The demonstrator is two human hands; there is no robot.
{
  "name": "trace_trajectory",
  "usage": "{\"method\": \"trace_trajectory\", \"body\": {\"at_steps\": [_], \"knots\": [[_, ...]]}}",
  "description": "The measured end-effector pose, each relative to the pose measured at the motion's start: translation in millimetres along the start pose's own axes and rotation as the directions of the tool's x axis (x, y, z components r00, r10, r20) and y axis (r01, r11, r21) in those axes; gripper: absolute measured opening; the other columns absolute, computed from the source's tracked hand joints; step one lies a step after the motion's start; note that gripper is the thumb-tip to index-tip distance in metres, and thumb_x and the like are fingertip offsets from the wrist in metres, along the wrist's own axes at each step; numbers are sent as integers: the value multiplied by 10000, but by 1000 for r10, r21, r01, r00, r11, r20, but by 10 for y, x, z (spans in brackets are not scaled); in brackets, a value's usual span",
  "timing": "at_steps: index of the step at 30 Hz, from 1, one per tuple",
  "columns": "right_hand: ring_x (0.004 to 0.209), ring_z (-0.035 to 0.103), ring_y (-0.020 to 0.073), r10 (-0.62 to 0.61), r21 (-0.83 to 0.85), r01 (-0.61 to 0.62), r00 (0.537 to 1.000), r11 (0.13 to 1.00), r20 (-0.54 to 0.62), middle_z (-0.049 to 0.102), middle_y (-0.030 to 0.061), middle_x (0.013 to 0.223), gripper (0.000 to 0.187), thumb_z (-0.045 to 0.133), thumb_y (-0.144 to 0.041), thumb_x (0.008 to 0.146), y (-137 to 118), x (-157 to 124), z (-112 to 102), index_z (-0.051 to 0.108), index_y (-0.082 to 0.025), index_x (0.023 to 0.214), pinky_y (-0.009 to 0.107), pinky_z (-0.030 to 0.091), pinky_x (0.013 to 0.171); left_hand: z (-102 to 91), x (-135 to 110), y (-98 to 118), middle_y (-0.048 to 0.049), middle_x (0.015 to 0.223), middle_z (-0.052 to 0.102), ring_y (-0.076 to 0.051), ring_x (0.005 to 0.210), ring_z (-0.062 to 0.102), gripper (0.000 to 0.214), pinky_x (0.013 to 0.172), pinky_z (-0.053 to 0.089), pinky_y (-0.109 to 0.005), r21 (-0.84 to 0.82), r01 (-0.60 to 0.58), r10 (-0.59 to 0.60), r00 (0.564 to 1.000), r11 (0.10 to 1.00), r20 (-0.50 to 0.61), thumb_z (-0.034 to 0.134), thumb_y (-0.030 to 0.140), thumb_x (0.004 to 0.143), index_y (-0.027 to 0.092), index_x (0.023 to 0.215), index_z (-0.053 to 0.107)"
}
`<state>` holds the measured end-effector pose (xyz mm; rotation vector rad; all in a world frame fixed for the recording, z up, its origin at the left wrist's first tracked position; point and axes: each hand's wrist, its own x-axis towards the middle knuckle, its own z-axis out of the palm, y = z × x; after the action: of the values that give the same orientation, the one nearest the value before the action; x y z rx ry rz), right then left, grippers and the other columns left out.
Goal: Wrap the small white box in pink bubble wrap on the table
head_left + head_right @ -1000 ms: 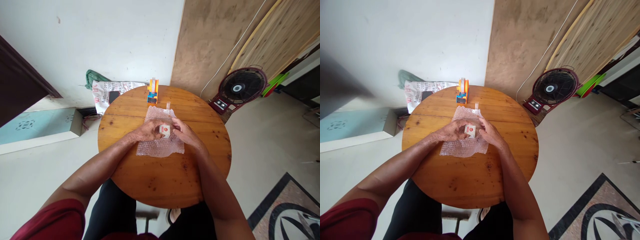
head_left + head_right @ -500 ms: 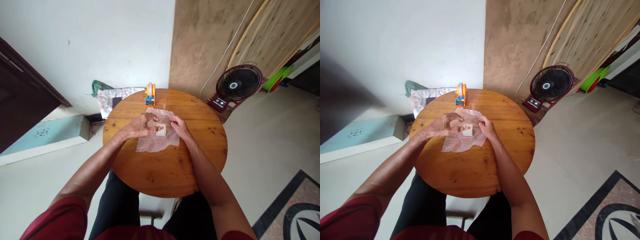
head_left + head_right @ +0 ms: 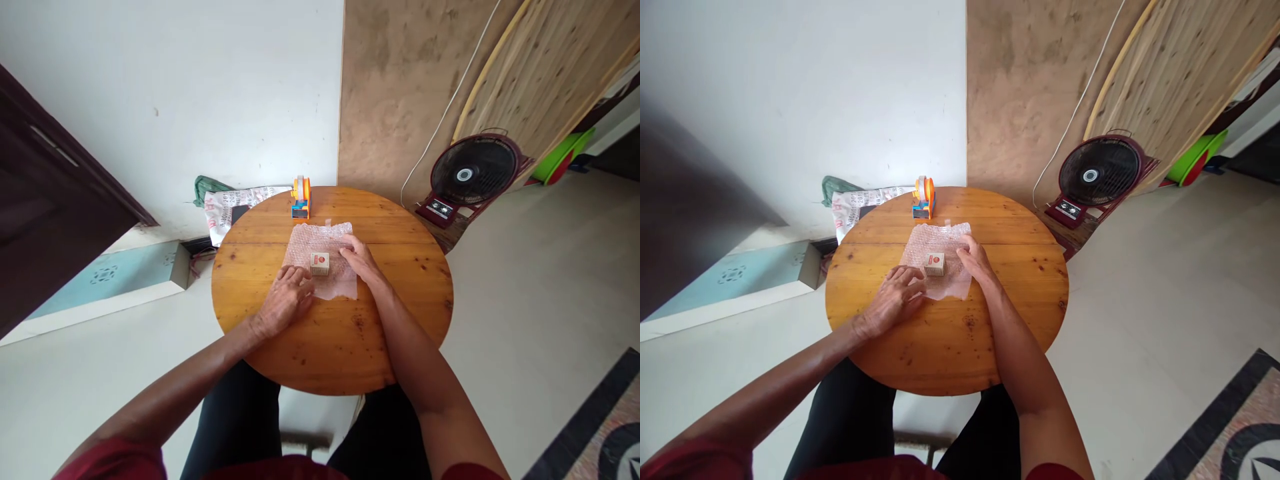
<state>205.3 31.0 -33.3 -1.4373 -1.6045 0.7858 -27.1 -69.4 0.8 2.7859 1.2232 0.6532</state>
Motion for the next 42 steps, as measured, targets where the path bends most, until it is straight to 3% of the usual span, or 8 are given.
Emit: {"method": "trace_trajectory", "body": {"at_steps": [5, 13, 17, 22, 26, 31, 37, 42], "knots": [[1027, 669, 240, 64, 229, -91, 990, 969, 122, 720, 82, 1102, 428, 494, -519, 897, -134, -30, -70, 665, -200, 1125, 419, 500, 956, -70, 396, -238, -99, 1032, 668, -237, 956, 609, 122, 884, 448, -391, -127, 110, -118, 991, 986, -59, 573, 232, 847, 178, 853, 682], [1211, 587, 249, -66, 282, -27, 947, 959, 316, 686, 34, 1232, 519, 559, -632, 851, -315, -109, -318, 667, -245, 1179, 419, 390, 1086, -53, 881, -440, -21, 751, 653, -134, 579, 490, 120, 589, 371, -274, -294, 421, -389, 907, 858, 165, 625, 302, 722, 186, 727, 654], [1157, 612, 247, -15, 220, -55, 952, 974, 307, 686, 41, 1217, 453, 722, -506, 753, -301, -121, -292, 679, -251, 1126, 409, 430, 1029, 98, 855, -444, 13, 593, 536, -127, 547, 438, 207, 539, 316, -259, -417, 492, -460, 869, 764, 181, 664, 383, 708, 178, 700, 629], [846, 647, 210, 12, 184, -55, 973, 981, 229, 717, 28, 877, 291, 698, -439, 739, -237, -103, -126, 714, -196, 899, 342, 477, 806, 204, 775, -482, 14, 616, 530, -109, 571, 431, 308, 528, 313, -240, -608, 459, -457, 872, 648, 172, 713, 449, 678, 167, 663, 591], [662, 569, 156, 32, 153, -69, 971, 986, 236, 643, -10, 697, 266, 653, -441, 739, -275, -128, -98, 686, -178, 765, 278, 411, 644, 173, 739, -484, 29, 593, 510, -83, 534, 397, 412, 502, 305, -225, -722, 468, -451, 860, 509, 239, 777, 509, 608, 158, 646, 566], [528, 463, 118, 132, 58, -157, 942, 986, 310, 549, -39, 571, 266, 653, -440, 703, -363, -171, -201, 643, -175, 698, 252, 326, 533, 132, 720, -455, 18, 598, 546, -79, 535, 423, 453, 498, 306, -216, -729, 495, -426, 853, 473, 302, 820, 515, 556, 145, 638, 573], [730, 590, 179, -12, -19, 18, 956, 1000, 293, 672, 23, 771, 235, 639, -399, 720, -306, -134, -213, 624, -181, 632, 278, 410, 647, 149, 729, -475, 40, 574, 487, -61, 507, 370, 377, 470, 265, -210, -734, 489, -408, 858, 471, 310, 787, 433, 594, 148, 619, 543], [738, 608, 176, 6, -74, 15, 962, 997, 272, 701, 28, 829, 237, 635, -390, 720, -268, -119, -186, 611, -179, 614, 283, 426, 676, 164, 728, -484, 52, 557, 459, -59, 489, 353, 359, 462, 248, -213, -742, 505, -409, 849, 440, 335, 778, 407, 608, 156, 652, 525]]}}
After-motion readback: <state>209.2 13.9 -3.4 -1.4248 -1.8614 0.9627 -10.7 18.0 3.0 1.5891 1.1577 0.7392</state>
